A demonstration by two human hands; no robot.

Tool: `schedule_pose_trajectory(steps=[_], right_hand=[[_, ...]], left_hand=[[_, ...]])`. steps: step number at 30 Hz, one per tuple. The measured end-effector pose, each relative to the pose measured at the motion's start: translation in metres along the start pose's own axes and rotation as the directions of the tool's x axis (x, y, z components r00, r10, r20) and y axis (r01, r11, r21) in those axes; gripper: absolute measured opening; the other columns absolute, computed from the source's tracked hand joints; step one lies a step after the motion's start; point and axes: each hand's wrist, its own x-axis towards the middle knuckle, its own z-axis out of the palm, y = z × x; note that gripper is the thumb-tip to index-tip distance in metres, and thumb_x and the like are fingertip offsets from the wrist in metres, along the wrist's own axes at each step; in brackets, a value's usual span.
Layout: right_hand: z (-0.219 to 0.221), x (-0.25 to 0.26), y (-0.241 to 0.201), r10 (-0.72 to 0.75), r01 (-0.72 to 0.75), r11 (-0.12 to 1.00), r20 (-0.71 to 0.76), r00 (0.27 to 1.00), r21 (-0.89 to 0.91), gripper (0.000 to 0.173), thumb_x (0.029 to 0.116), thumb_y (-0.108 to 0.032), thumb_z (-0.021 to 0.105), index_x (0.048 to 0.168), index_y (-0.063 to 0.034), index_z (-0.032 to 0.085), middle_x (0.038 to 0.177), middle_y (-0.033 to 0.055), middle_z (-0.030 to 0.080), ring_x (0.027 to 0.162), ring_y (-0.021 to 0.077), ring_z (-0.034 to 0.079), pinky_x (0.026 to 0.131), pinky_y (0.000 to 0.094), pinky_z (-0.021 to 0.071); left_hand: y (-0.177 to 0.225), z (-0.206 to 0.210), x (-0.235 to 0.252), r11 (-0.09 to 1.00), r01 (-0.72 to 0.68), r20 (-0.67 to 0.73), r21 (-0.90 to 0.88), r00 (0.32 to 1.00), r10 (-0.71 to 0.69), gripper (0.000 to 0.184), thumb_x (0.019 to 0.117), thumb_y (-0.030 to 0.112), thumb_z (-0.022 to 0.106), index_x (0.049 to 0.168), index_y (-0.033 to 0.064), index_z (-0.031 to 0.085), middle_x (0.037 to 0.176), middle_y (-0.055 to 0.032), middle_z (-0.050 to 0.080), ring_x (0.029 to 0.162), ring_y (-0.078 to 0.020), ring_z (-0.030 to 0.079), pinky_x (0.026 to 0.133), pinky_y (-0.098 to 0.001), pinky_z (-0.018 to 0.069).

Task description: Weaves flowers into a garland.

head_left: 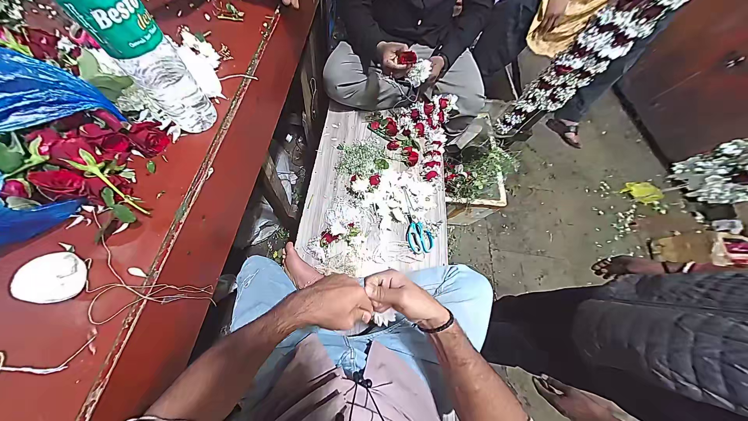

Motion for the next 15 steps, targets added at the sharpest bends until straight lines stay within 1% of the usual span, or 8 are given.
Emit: schedule_pose_trajectory(steps=[3, 5, 7, 9, 11, 13, 14, 15], right_hand=[[0.006, -0.005, 0.014, -0.044, 0.033, 0.998, 0.220, 0.974, 0.054, 0.030, 0.1046, -0.026, 0.054, 0.076, -0.0167, 0.057, 0.062, -0.0121, 0.048, 0.056, -0.0013, 0.047, 0.054, 0.0194, 0.0371], [0.011, -0.008, 0.014, -0.081, 0.066, 0.996, 0.291, 0.953, 0.061, 0.030, 0.1050, -0.025, 0.054, 0.076, -0.0153, 0.056, 0.063, -0.0116, 0.048, 0.058, -0.0018, 0.047, 0.055, 0.0186, 0.0366], [0.013, -0.009, 0.009, -0.094, 0.096, 0.995, 0.303, 0.949, 0.006, 0.031, 0.1052, -0.023, 0.053, 0.076, -0.0132, 0.055, 0.063, -0.0104, 0.049, 0.058, -0.0014, 0.047, 0.055, 0.0188, 0.0367], [0.014, -0.008, 0.005, -0.114, 0.131, 0.990, 0.242, 0.964, -0.055, 0.031, 0.1049, -0.022, 0.054, 0.075, -0.0122, 0.055, 0.063, -0.0093, 0.049, 0.057, -0.0007, 0.047, 0.055, 0.0193, 0.0370], [0.012, -0.010, 0.002, -0.157, 0.164, 0.985, 0.113, 0.981, -0.059, 0.031, 0.1030, -0.022, 0.056, 0.073, -0.0146, 0.056, 0.063, -0.0099, 0.049, 0.058, -0.0001, 0.046, 0.056, 0.0206, 0.0375], [0.009, -0.014, -0.001, -0.222, 0.221, 0.974, 0.010, 0.975, 0.042, 0.032, 0.1029, -0.028, 0.057, 0.072, -0.0176, 0.054, 0.062, -0.0101, 0.047, 0.058, 0.0022, 0.047, 0.058, 0.0234, 0.0397], [0.007, -0.015, -0.001, -0.262, 0.262, 0.960, -0.010, 0.965, 0.099, 0.032, 0.1036, -0.030, 0.057, 0.074, -0.0174, 0.055, 0.063, -0.0083, 0.050, 0.061, 0.0051, 0.051, 0.062, 0.0266, 0.0443], [0.005, -0.015, 0.002, -0.302, 0.301, 0.941, -0.018, 0.953, 0.157, 0.031, 0.1044, -0.031, 0.057, 0.077, -0.0162, 0.058, 0.067, -0.0055, 0.057, 0.065, 0.0088, 0.059, 0.069, 0.0313, 0.0508]], left_hand=[[0.010, 0.003, -0.005, 0.991, -0.093, 0.136, -0.092, 0.985, 0.105, 0.029, 0.1021, 0.021, 0.056, 0.085, 0.0060, 0.074, 0.073, -0.0109, 0.066, 0.074, -0.0297, 0.066, 0.071, -0.0555, 0.0515], [0.014, 0.002, -0.008, 0.972, -0.157, 0.159, -0.172, 0.970, 0.184, 0.029, 0.1022, 0.019, 0.056, 0.086, 0.0045, 0.075, 0.071, -0.0103, 0.066, 0.073, -0.0267, 0.066, 0.071, -0.0521, 0.0512], [0.012, 0.002, -0.010, 0.955, -0.198, 0.144, -0.222, 0.962, 0.233, 0.029, 0.1022, 0.018, 0.056, 0.086, 0.0036, 0.075, 0.069, -0.0093, 0.066, 0.070, -0.0236, 0.065, 0.069, -0.0484, 0.0506], [0.011, 0.000, -0.014, 0.962, -0.145, 0.123, -0.231, 0.977, 0.176, 0.031, 0.1034, 0.018, 0.054, 0.086, 0.0027, 0.075, 0.069, -0.0091, 0.065, 0.067, -0.0225, 0.063, 0.068, -0.0473, 0.0494], [0.005, 0.001, -0.020, 0.979, 0.003, 0.056, -0.203, 0.998, 0.009, 0.035, 0.1063, 0.021, 0.048, 0.089, 0.0032, 0.073, 0.070, -0.0090, 0.064, 0.069, -0.0236, 0.064, 0.070, -0.0493, 0.0520], [-0.007, 0.010, -0.026, 0.968, 0.173, -0.078, -0.181, 0.979, -0.190, 0.038, 0.1079, 0.027, 0.043, 0.092, 0.0044, 0.069, 0.077, -0.0102, 0.066, 0.077, -0.0260, 0.066, 0.077, -0.0524, 0.0537], [-0.013, 0.015, -0.030, 0.956, 0.193, -0.160, -0.220, 0.960, -0.231, 0.038, 0.1078, 0.029, 0.042, 0.091, 0.0062, 0.067, 0.077, -0.0074, 0.065, 0.076, -0.0214, 0.065, 0.075, -0.0468, 0.0530], [-0.017, 0.020, -0.033, 0.941, 0.143, -0.234, -0.305, 0.947, -0.220, 0.038, 0.1080, 0.029, 0.044, 0.088, 0.0066, 0.067, 0.076, -0.0037, 0.065, 0.073, -0.0139, 0.064, 0.072, -0.0369, 0.0533]])
